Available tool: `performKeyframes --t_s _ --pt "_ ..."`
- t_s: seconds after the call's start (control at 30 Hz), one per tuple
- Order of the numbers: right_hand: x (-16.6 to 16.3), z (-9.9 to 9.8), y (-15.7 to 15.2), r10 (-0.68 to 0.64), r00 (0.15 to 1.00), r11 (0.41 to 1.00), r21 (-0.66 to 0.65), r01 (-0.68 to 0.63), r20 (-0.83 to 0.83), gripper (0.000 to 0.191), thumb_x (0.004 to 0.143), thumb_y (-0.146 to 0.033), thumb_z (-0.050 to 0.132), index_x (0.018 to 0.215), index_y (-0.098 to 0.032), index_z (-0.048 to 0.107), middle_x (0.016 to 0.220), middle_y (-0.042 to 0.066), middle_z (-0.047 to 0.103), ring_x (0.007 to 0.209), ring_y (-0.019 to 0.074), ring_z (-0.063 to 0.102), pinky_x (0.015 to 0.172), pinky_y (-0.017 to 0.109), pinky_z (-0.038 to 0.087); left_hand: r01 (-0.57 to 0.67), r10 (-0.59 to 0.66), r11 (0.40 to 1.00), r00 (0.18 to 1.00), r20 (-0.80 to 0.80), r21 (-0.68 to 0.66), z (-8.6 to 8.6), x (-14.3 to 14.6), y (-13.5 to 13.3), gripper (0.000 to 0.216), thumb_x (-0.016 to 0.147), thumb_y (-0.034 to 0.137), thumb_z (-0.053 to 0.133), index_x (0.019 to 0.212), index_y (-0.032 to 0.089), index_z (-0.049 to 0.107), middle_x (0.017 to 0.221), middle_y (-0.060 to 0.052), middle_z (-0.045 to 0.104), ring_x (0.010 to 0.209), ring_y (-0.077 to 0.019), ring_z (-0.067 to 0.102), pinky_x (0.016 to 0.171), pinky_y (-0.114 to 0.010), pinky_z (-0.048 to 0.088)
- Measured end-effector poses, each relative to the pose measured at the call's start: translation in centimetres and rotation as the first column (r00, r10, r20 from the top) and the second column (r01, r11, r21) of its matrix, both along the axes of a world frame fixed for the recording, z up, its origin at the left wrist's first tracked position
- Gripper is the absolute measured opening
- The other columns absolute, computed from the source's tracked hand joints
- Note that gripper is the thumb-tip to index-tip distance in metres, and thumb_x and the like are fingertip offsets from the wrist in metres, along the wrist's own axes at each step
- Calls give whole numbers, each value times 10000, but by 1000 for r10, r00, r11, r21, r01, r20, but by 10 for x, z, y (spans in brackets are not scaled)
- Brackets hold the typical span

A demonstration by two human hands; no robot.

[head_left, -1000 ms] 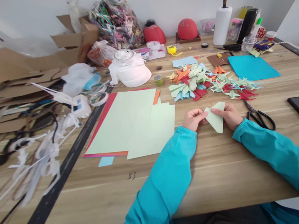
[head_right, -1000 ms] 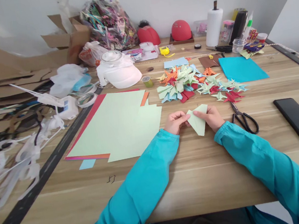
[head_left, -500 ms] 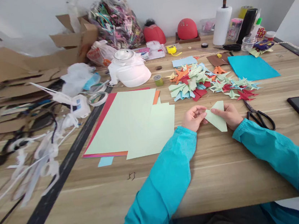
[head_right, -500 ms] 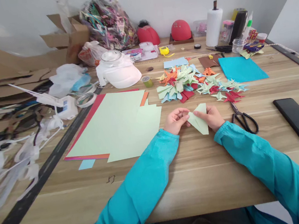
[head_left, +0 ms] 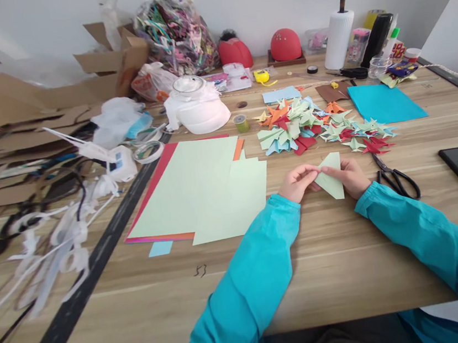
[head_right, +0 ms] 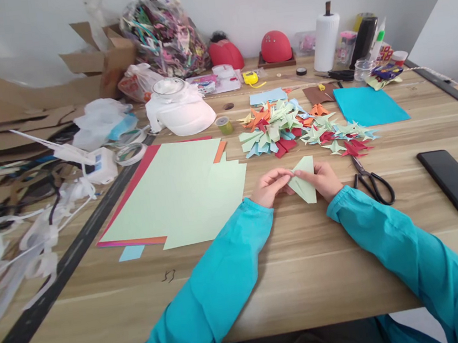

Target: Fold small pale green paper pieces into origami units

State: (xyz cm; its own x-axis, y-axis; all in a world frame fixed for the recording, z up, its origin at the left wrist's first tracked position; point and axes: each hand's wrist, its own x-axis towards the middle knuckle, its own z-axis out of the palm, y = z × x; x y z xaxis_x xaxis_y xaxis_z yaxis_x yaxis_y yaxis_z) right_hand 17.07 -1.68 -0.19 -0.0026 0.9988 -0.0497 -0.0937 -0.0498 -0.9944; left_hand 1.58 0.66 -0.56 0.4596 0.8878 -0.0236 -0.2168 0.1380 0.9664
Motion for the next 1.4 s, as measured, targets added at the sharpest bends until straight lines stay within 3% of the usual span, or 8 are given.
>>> performKeyframes --t_s 0.2,0.37,0.5,0.77,0.9,1.03,1.4 --pt "0 2 1 54 998 998 30 -54 -8 322 640 -400 683 852 -160 662 737 34 668 654 173 605 566 273 454 -150 151 988 989 8 -34 0 2 -1 348 586 389 700 795 122 620 583 -5 623 471 -116 581 507 -252 495" --pt "-1 2 1 111 990 991 67 -116 84 356 601 -346 713 888 -151 633 818 38 669 739 190 601 667 315 462 -218 224 973 971 80 -76 -6 3 3 372 566 375 717 778 151 509 535 32 594 438 -121 571 466 -251 491" --pt "-2 2 1 105 991 989 91 -113 87 336 611 -325 704 877 -143 609 817 38 653 721 172 585 661 308 458 -215 221 974 971 94 -69 -7 3 4 437 578 352 718 868 173 443 577 40 606 432 -117 571 471 -250 490" --pt "-4 -1 2 72 997 992 106 -75 28 411 623 -324 693 955 -185 495 696 -18 579 516 107 506 443 239 409 -147 151 988 981 125 -35 -8 2 4 432 633 343 676 953 193 427 617 39 603 528 -146 627 535 -257 507" --pt "-5 -2 1 -33 997 993 112 24 76 405 636 -340 677 960 -198 479 698 -16 582 507 107 499 421 233 402 -86 87 996 991 103 -16 -7 2 2 399 641 350 667 907 188 419 595 44 589 533 -152 635 505 -232 498" --pt "-6 0 0 -131 981 982 157 108 142 399 654 -357 660 982 -211 486 705 -13 588 463 103 492 410 248 406 -110 112 993 991 70 -34 -6 2 2 402 651 371 654 903 184 403 555 47 584 510 -157 632 478 -225 489" --pt "-4 -4 0 -130 954 971 228 68 269 425 686 -360 627 1061 -222 482 861 35 601 475 104 496 427 265 429 -162 171 981 983 72 -109 -11 4 6 372 579 358 719 752 147 466 573 0 629 565 -185 652 579 -296 530"
